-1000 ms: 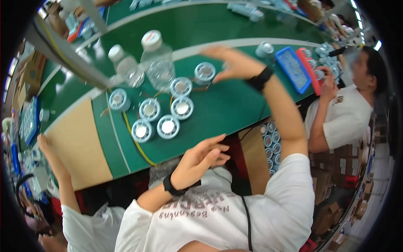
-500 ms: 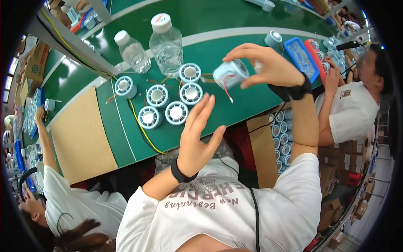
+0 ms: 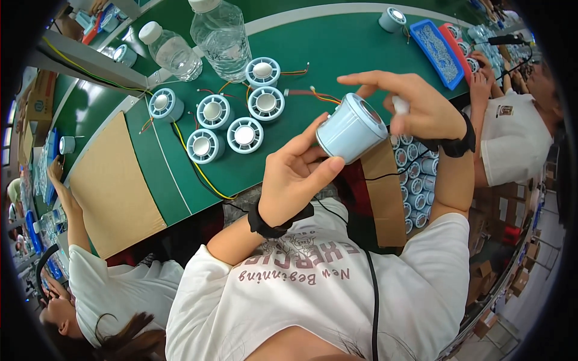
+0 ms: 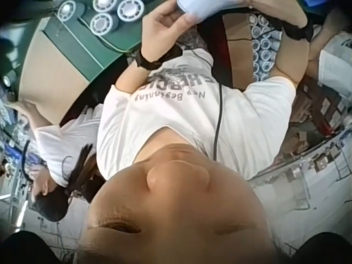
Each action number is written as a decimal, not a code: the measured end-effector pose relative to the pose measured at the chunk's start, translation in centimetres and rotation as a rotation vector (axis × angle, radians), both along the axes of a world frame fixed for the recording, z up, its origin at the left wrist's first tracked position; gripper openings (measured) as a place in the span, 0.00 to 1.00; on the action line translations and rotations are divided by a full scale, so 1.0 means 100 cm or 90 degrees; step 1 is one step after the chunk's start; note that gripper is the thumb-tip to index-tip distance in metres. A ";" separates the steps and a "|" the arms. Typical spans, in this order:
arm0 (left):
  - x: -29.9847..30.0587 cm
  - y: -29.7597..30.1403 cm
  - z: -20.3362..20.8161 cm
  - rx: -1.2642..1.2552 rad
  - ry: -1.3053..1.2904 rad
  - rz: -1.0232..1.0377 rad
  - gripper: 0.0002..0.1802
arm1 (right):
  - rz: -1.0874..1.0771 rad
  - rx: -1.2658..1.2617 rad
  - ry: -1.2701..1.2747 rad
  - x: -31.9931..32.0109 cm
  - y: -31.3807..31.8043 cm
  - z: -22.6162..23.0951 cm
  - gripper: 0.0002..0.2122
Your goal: The person picks up small fans one at a time and wipes their surfaces with a cloth. After cleaning each fan, they place it into a cardboard box or onto a blue tray on the assembly line.
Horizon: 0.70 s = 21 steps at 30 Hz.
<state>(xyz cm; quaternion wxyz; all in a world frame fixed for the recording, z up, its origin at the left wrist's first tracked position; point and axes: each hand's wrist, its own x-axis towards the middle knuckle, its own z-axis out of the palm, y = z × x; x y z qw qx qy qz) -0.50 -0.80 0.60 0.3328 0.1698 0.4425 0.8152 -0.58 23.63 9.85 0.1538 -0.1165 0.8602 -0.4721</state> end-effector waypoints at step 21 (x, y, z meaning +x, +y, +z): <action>0.010 -0.032 -0.030 -0.136 0.174 -0.103 0.33 | -0.554 0.670 0.098 -0.076 0.161 -0.112 0.34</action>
